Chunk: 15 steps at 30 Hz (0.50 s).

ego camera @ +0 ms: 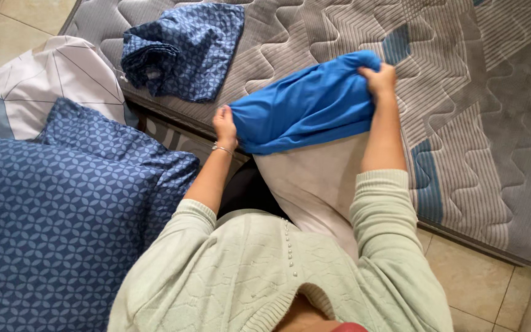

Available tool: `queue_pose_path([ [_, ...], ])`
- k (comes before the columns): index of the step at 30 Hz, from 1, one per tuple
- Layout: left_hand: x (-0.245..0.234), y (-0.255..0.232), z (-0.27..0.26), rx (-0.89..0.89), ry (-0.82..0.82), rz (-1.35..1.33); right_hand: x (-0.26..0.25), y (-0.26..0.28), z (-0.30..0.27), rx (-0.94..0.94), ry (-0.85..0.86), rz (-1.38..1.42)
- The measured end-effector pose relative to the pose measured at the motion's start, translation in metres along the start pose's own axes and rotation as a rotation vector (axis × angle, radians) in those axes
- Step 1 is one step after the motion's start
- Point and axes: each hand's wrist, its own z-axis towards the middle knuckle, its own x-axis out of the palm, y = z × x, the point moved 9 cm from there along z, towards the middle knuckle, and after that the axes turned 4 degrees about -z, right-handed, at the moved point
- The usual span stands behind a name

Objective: The person places a pillow into a patterned pillowcase, adjusts it, and sets it aside. Then the person places a second pillow into a solid blue pillowcase, adjusts the fit, and sets it aside.

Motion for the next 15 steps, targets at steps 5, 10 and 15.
queue_pose_path([
  [5,0.019,-0.038,0.035,0.230,0.056,0.385,-0.060,-0.021,-0.013,-0.116,-0.075,0.643],
  [10,0.083,-0.109,0.002,0.572,-0.017,0.612,-0.125,-0.037,-0.014,-0.284,-0.378,0.063],
  [15,0.153,-0.135,-0.110,0.916,0.495,0.963,-0.080,-0.047,-0.043,-0.340,-0.212,-0.157],
])
